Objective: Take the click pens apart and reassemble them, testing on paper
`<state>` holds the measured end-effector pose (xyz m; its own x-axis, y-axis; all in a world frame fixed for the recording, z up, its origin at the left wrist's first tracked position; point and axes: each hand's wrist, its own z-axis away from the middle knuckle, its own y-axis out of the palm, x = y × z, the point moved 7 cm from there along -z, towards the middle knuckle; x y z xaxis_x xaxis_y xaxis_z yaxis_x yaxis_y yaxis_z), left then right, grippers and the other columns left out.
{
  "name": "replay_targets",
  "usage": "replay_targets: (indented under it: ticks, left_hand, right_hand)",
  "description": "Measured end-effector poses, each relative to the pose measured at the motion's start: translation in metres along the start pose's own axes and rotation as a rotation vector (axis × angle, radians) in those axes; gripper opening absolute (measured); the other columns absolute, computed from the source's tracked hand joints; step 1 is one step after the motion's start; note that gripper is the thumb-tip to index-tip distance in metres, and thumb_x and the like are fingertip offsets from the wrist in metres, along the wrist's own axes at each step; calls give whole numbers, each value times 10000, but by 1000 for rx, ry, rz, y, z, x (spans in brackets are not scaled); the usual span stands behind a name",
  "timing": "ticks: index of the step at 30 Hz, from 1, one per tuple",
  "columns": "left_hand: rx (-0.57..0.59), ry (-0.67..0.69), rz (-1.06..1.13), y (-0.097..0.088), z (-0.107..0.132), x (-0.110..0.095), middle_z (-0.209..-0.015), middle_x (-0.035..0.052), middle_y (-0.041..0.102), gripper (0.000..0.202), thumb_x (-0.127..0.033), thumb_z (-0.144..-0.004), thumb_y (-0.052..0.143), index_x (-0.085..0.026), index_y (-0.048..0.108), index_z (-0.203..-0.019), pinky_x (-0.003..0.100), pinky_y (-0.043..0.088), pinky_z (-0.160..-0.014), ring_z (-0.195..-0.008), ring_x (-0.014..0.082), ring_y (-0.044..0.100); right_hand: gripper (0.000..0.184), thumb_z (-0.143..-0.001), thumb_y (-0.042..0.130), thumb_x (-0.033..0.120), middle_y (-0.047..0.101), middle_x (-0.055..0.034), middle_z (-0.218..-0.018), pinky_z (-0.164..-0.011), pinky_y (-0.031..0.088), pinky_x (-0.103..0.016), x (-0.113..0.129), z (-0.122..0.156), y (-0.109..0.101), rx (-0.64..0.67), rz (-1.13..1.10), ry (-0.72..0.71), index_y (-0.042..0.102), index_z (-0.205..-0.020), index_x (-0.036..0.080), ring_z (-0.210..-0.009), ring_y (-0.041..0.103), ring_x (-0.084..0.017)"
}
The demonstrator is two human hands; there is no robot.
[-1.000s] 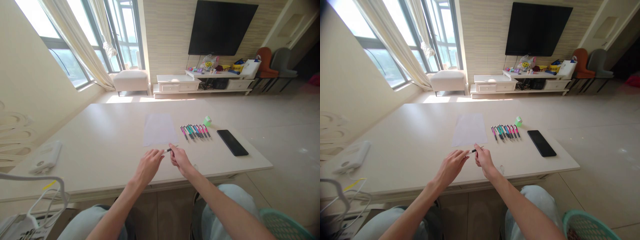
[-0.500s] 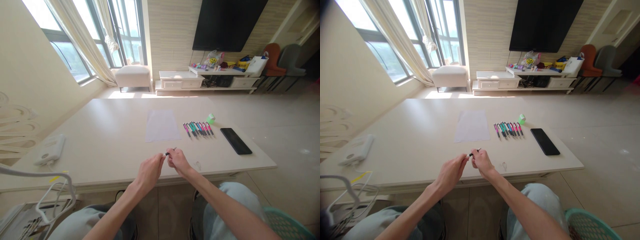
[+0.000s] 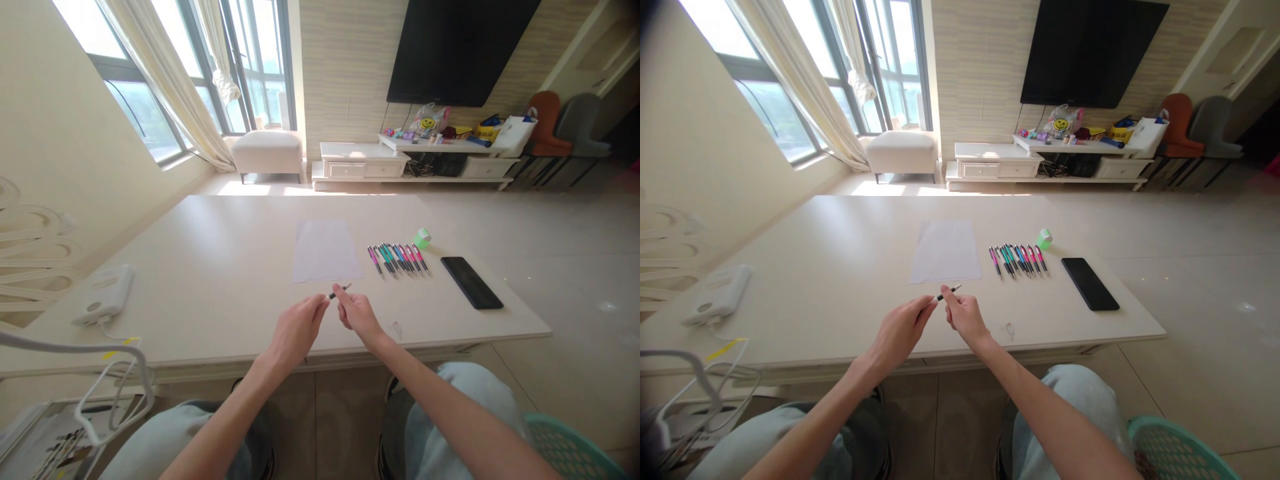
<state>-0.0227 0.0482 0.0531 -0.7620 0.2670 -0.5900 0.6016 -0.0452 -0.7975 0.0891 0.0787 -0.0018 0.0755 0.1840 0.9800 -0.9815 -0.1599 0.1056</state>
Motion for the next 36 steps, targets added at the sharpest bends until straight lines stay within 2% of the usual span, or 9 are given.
replay_targets:
  ticks: [6, 13, 16, 19, 21, 23, 28, 32, 36]
  left_hand:
    - [-144, 192, -498, 9, 0, -16, -788, 26, 586, 243, -285, -961, 309, -219, 543, -961, 236, 283, -520, -701, 147, 542]
    - [-125, 93, -258, 9, -2, -23, -763, 23, 574, 243, -306, -949, 326, -210, 547, -920, 233, 277, -523, -639, 136, 505]
    - [47, -64, 223, 9, -7, -11, -615, -13, 464, 348, -416, -929, 323, -177, 524, -775, 211, 270, -490, -521, 96, 396]
    - [473, -230, 707, 24, -6, -4, -528, -78, 238, 419, -547, -877, 336, -177, 512, -797, 188, 176, -387, -409, 64, 173]
    - [658, -258, 808, 28, -2, -4, -526, -94, 169, 435, -574, -861, 337, -180, 521, -841, 187, 135, -360, -399, 63, 101]
    - [554, -204, 693, 22, -7, 0, -520, -82, 217, 446, -557, -877, 319, -175, 546, -846, 193, 175, -372, -399, 70, 163]
    - [-76, 139, -117, -8, -13, -12, -765, 21, 575, 278, -356, -935, 362, -216, 596, -987, 260, 364, -646, -729, 152, 513]
    - [-161, 337, -462, -8, -8, -23, -864, 48, 613, 235, -256, -946, 360, -212, 577, -1024, 307, 342, -745, -818, 170, 528]
    - [-149, 312, -519, -7, -5, -25, -819, 49, 606, 258, -245, -950, 325, -200, 575, -995, 287, 325, -657, -766, 167, 536]
  right_hand:
    - [524, -738, 570, 536, 224, 89, -374, -357, 112, -215, 2, -4, -2, -82, -153, 18, 265, -456, 216, -330, 200, -38]
    - [445, -764, 536, 439, 244, 91, -383, -374, 119, -218, 12, -7, -6, 2, -155, -19, 279, -477, 215, -343, 193, -36]
    - [429, -791, 501, 417, 277, 81, -378, -380, 132, -219, 16, -7, -6, 74, -70, -62, 314, -469, 204, -345, 210, -40]
    - [441, -802, 503, 404, 312, 66, -372, -388, 161, -219, 27, -1, -4, 164, 27, -131, 348, -448, 191, -360, 258, -48]
    - [447, -804, 517, 412, 367, 49, -390, -400, 191, -216, 34, 2, -4, 173, 74, -189, 386, -448, 176, -385, 308, -53]
    - [455, -799, 531, 446, 385, 44, -402, -399, 195, -213, 34, 2, -8, 124, 57, -187, 410, -458, 169, -385, 312, -50]
    - [534, -769, 517, 582, 240, 87, -330, -356, 97, -211, 5, -10, -12, 56, -142, 95, 347, -444, 193, -315, 180, -32]
    - [439, -780, 529, 518, 251, 105, -352, -341, 78, -198, -7, -7, 3, 250, -344, 297, 382, -523, 194, -317, 142, -34]
    - [390, -781, 559, 406, 250, 111, -368, -347, 93, -200, 7, -2, 9, 295, -474, 169, 343, -529, 202, -323, 145, -33]
